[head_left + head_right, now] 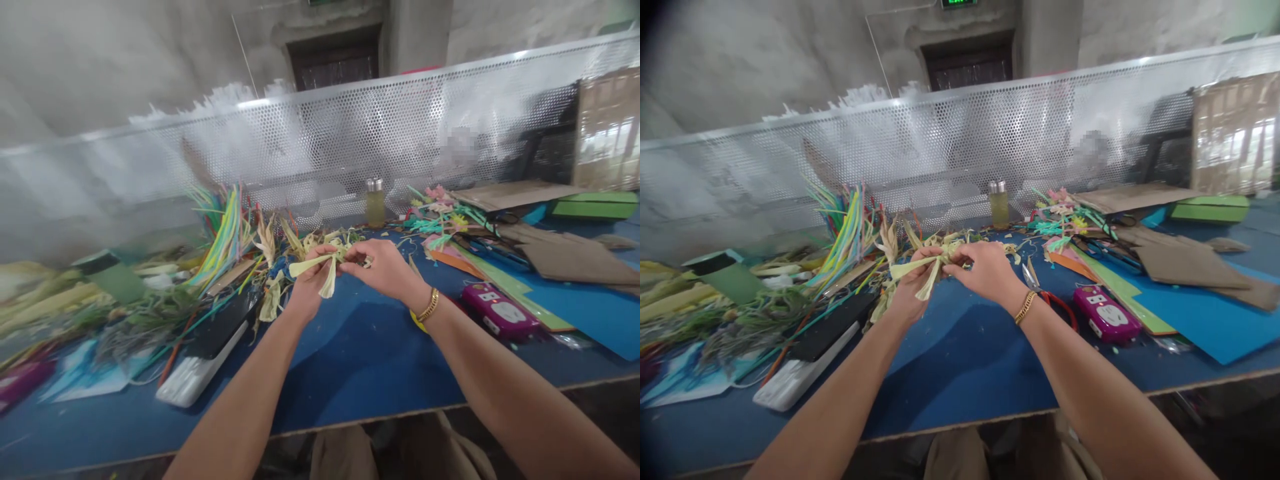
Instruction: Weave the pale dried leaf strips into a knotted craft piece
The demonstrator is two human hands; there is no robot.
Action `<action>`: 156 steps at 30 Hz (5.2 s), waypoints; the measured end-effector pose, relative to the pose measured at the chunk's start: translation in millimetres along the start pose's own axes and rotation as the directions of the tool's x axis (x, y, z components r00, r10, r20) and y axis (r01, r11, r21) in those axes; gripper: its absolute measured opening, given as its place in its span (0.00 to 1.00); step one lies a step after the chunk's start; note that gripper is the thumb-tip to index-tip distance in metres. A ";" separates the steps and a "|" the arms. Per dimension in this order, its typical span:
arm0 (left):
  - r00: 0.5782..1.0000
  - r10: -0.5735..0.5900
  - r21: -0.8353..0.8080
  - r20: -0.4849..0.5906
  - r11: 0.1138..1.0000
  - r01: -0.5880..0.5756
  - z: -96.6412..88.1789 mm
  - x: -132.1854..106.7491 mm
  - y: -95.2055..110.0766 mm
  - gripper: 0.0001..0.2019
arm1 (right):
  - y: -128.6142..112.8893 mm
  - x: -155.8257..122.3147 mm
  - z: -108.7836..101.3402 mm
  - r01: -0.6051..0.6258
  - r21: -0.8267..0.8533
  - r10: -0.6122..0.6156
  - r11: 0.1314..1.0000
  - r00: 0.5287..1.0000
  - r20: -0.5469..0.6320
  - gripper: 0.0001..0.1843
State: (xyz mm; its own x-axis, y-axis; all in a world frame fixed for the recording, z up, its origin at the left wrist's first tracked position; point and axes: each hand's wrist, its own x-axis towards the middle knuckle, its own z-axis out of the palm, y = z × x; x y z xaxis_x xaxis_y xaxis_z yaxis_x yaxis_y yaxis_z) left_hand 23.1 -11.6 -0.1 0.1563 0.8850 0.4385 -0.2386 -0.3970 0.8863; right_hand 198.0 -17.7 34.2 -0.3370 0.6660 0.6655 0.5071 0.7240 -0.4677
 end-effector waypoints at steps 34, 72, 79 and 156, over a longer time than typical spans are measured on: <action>0.982 -0.086 0.058 0.168 0.995 0.077 0.2 -4.6 11.2 0.18 | 18.9 2.8 2.7 -0.281 0.304 0.231 0.910 0.954 0.190 0.26; 0.992 -0.124 0.084 0.017 0.989 0.122 1.1 -3.3 -3.0 0.15 | 16.9 3.4 2.0 -0.043 -0.049 0.024 0.998 0.942 -0.334 0.11; 0.999 0.026 0.234 -0.024 0.972 -0.020 1.4 -2.4 -6.8 0.07 | -4.8 -2.7 12.6 0.265 -0.172 -0.267 0.949 0.964 0.013 0.09; 0.982 -0.157 0.118 0.103 0.982 0.145 -4.7 2.9 0.2 0.14 | 26.7 2.8 -21.9 -0.060 -0.080 0.083 0.995 0.941 0.328 0.13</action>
State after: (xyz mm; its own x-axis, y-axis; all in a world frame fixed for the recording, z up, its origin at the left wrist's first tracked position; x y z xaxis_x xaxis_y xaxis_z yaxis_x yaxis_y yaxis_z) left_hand 19.0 -8.0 0.7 0.2894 0.9066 0.3070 -0.0988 -0.2907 0.9517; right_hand 228.0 -0.5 36.3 -0.5354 0.7455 0.3970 0.5878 0.6664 -0.4587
